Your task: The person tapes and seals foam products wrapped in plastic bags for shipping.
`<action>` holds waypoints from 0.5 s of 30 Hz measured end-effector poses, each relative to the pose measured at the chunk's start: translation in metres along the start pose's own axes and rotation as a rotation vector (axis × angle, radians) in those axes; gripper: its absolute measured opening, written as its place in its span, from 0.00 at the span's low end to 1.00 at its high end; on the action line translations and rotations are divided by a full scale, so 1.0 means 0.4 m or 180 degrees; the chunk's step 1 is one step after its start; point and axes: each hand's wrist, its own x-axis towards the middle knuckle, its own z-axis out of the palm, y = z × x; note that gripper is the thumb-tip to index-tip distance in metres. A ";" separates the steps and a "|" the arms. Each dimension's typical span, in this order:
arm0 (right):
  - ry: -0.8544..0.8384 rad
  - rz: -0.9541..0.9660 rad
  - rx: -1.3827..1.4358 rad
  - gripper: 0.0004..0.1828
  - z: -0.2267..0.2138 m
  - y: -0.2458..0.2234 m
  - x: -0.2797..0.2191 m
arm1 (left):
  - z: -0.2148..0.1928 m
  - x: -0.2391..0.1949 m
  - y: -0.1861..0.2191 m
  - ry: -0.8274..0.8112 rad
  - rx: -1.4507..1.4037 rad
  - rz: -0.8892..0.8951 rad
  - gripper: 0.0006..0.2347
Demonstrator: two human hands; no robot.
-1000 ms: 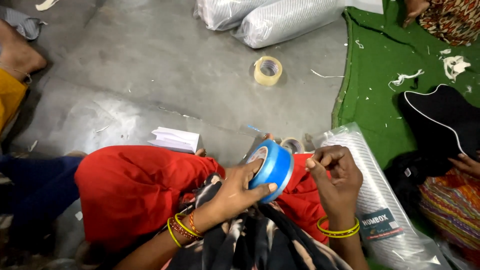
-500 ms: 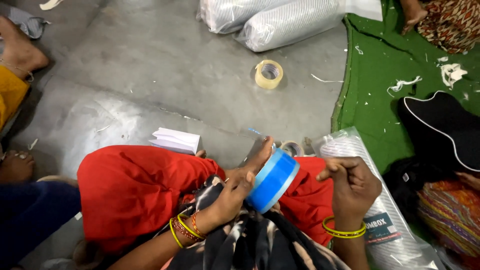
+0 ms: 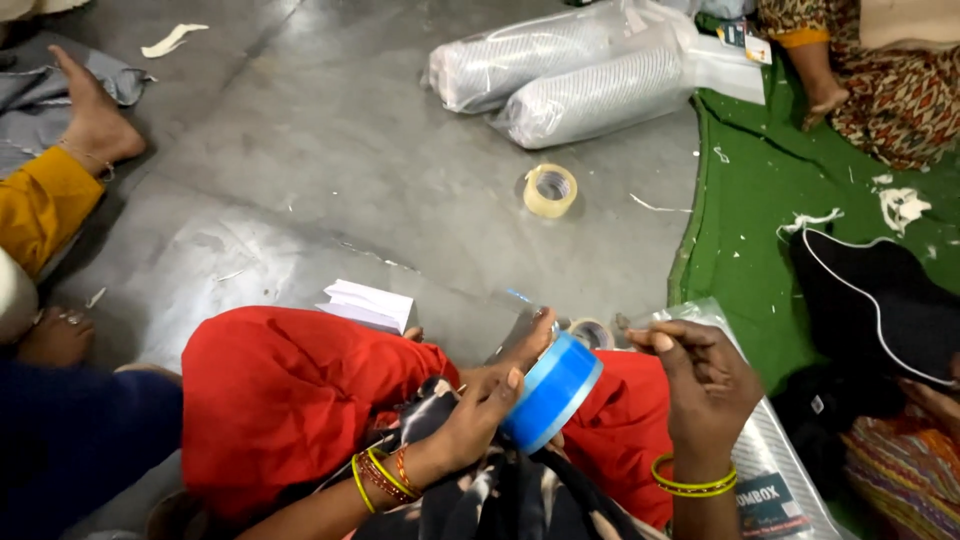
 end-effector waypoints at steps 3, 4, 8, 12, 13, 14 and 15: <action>-0.0172 -0.0342 0.0021 0.07 0.017 0.012 0.056 | -0.009 -0.017 -0.033 -0.0069 -0.0712 -0.0455 0.37; -0.0184 -0.0359 0.0034 0.07 0.032 0.021 0.081 | 0.002 -0.012 0.002 -0.0060 -0.0699 -0.0435 0.37; -0.0372 -0.0184 0.0332 0.17 0.106 0.077 0.173 | -0.014 -0.007 -0.027 0.0102 -0.0471 -0.0108 0.31; -0.0446 0.0171 -0.0135 0.05 0.162 0.328 0.235 | -0.033 -0.015 -0.075 0.0298 -0.0494 -0.0149 0.28; -0.0454 0.0159 -0.0126 0.05 0.168 0.390 0.225 | -0.027 -0.013 -0.052 0.0305 -0.0485 -0.0136 0.28; -0.0462 0.0329 -0.0128 0.04 0.174 0.452 0.216 | -0.020 -0.011 -0.029 0.0379 -0.0445 -0.0270 0.27; -0.0466 0.0500 -0.0132 0.07 0.179 0.514 0.208 | -0.013 -0.008 -0.006 0.0450 -0.0407 -0.0405 0.27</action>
